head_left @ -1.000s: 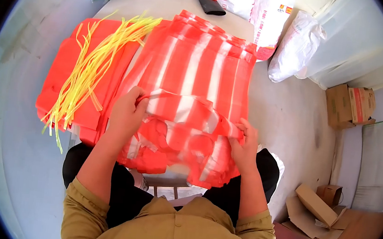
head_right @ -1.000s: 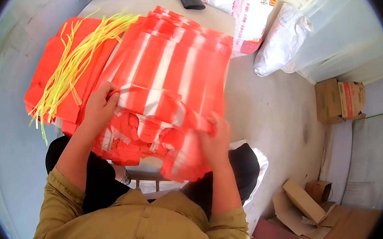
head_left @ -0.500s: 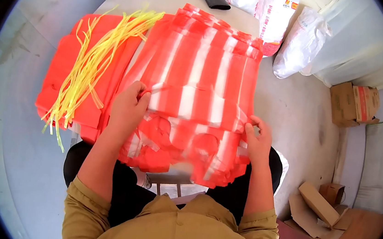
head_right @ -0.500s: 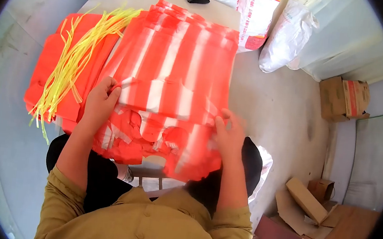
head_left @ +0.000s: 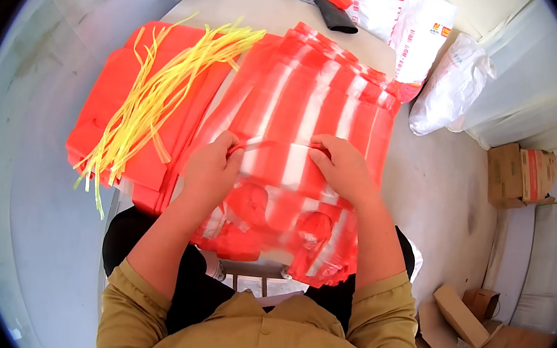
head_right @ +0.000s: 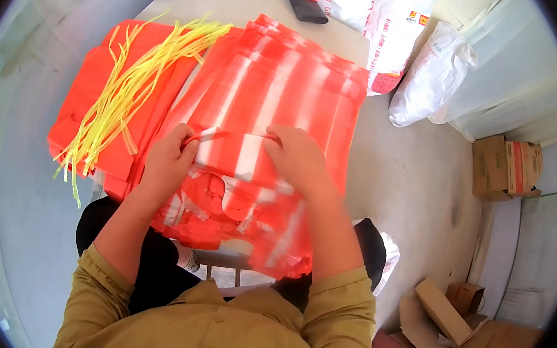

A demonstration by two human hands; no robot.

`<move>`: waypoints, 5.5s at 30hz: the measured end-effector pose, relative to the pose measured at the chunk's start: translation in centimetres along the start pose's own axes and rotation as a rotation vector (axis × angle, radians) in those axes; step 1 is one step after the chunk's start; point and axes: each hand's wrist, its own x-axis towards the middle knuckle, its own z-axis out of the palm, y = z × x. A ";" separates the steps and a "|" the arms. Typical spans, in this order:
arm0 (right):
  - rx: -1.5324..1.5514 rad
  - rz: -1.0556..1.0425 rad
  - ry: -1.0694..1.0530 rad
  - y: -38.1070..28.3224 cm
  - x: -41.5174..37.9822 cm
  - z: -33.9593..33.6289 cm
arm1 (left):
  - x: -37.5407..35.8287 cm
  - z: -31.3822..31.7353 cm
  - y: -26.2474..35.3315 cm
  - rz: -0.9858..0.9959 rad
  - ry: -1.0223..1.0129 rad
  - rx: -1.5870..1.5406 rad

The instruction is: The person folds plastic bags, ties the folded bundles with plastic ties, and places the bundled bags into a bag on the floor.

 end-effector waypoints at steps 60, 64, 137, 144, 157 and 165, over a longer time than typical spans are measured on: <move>-0.282 0.066 -0.334 -6.4 -7.2 -4.6 | -1.8 -4.9 0.4 0.418 0.004 -0.036; -0.154 0.051 -0.395 -3.0 -5.3 -5.3 | -1.2 -4.7 -0.2 0.182 -0.231 -0.352; -0.391 -0.323 0.098 0.6 -4.1 -1.5 | 2.0 3.8 3.7 0.749 -0.093 0.410; -0.439 -0.363 0.183 1.3 -4.1 0.2 | 2.4 5.3 4.3 0.740 -0.060 0.423; -0.517 -0.332 0.178 3.8 -4.8 -0.1 | 3.4 6.0 2.6 0.754 -0.089 0.528; -0.503 -0.005 0.063 3.2 -5.7 -5.3 | 4.1 5.0 3.1 0.767 0.014 0.668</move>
